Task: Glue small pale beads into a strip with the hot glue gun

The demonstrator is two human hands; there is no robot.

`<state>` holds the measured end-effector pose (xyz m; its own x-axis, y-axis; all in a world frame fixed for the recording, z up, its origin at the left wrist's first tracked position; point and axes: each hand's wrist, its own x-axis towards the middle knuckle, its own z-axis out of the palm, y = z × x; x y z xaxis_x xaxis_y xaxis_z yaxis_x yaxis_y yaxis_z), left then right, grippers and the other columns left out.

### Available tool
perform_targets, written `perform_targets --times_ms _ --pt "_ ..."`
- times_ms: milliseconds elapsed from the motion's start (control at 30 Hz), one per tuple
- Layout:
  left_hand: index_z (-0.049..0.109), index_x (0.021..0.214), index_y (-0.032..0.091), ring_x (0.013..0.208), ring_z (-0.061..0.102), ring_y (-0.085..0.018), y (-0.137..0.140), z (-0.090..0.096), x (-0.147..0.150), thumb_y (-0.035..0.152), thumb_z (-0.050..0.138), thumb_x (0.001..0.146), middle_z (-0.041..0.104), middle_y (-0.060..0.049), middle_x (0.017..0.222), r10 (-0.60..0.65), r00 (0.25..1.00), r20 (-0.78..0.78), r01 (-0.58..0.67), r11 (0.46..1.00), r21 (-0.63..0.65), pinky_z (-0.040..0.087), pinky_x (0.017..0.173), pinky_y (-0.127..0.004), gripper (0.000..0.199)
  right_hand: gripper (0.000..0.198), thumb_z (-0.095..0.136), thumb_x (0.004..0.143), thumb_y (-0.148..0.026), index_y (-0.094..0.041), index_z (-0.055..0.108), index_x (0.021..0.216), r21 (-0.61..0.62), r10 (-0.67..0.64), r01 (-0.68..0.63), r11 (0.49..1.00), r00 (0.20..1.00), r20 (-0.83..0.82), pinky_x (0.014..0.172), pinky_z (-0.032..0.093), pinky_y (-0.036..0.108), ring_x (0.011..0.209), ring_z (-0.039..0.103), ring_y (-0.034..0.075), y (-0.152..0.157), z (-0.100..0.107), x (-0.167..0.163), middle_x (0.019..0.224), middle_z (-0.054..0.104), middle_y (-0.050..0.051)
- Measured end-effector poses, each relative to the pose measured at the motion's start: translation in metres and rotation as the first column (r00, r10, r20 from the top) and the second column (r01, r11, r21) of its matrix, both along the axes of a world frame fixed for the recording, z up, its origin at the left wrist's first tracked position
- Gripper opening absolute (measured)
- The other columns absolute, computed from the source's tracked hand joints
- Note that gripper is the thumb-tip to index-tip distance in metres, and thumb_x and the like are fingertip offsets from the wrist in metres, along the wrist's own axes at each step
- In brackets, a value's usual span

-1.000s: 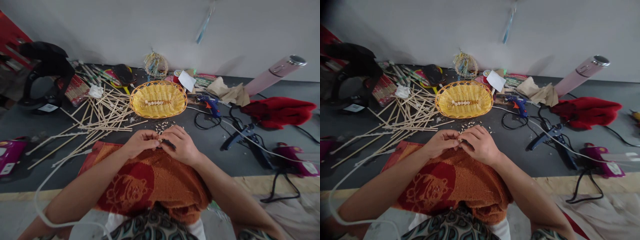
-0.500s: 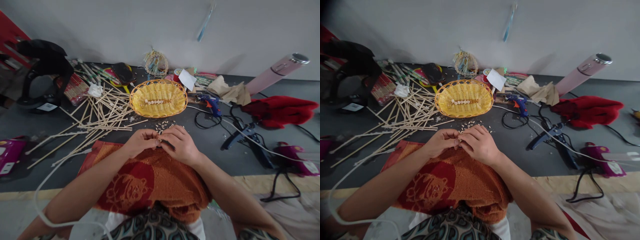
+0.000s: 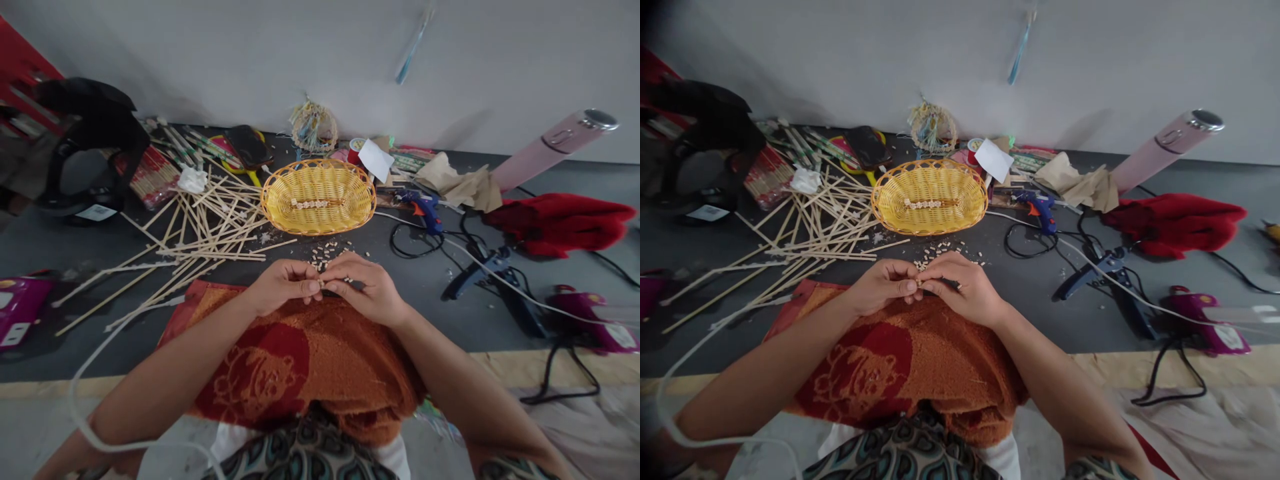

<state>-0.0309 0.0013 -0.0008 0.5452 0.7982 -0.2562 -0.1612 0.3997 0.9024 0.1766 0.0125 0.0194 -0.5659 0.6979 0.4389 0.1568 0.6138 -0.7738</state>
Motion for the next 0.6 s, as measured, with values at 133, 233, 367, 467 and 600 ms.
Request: perform_targets --times_ms 133,233,367,467,600 --pt "0.066 0.073 0.01 0.056 0.055 -0.006 0.0001 -0.001 -0.0006 0.038 0.075 0.074 0.068 -0.004 0.068 -0.033 0.999 -0.02 0.034 0.999 0.006 0.044 0.056 -0.018 0.029 0.013 0.062 0.088 -0.017 -0.021 0.069 0.099 -0.073 0.026 -0.03 0.997 0.998 -0.052 0.08 0.053 0.03 0.086 0.063 0.014 0.0006 -0.0012 -0.0016 0.09 0.07 0.005" --pt "0.067 0.074 0.01 0.055 0.055 -0.006 0.0 -0.0008 -0.0005 0.039 0.075 0.074 0.068 -0.004 0.067 -0.035 0.999 -0.025 0.036 0.999 0.008 0.044 0.056 -0.018 0.03 0.013 0.061 0.089 -0.016 -0.019 0.069 0.098 -0.051 0.025 -0.026 0.998 0.999 -0.027 0.08 0.052 0.029 0.086 0.063 0.014 0.0003 -0.0019 -0.0027 0.089 0.069 0.005" --pt "0.066 0.073 0.01 0.055 0.055 -0.007 -0.0007 -0.001 -0.0005 0.04 0.075 0.073 0.067 -0.004 0.067 -0.035 0.999 -0.031 0.035 0.999 0.013 0.045 0.055 -0.018 0.031 0.012 0.059 0.09 -0.016 -0.019 0.069 0.097 -0.019 0.012 -0.013 1.0 1.0 -0.018 0.079 0.052 0.029 0.086 0.062 0.014 -0.0012 -0.0024 -0.0045 0.089 0.068 0.005" --pt "0.065 0.071 0.011 0.054 0.055 -0.007 -0.0005 -0.0015 -0.0001 0.038 0.076 0.073 0.068 -0.004 0.067 -0.022 0.999 -0.03 0.022 1.0 0.011 0.044 0.055 -0.018 0.03 0.011 0.059 0.09 -0.016 -0.019 0.068 0.095 -0.014 0.0 -0.001 1.0 1.0 -0.029 0.078 0.053 0.029 0.086 0.062 0.014 -0.0021 -0.0036 -0.0061 0.088 0.067 0.005" --pt "0.065 0.069 0.011 0.053 0.054 -0.007 0.0004 -0.0012 0.0011 0.038 0.077 0.071 0.067 -0.004 0.064 0.0 1.0 -0.023 0.0 1.0 0.0 0.044 0.054 -0.018 0.03 0.011 0.058 0.091 -0.017 -0.02 0.068 0.094 -0.017 -0.017 0.016 1.0 0.999 -0.047 0.077 0.053 0.03 0.085 0.062 0.014 -0.0025 -0.0058 -0.008 0.087 0.066 0.005"
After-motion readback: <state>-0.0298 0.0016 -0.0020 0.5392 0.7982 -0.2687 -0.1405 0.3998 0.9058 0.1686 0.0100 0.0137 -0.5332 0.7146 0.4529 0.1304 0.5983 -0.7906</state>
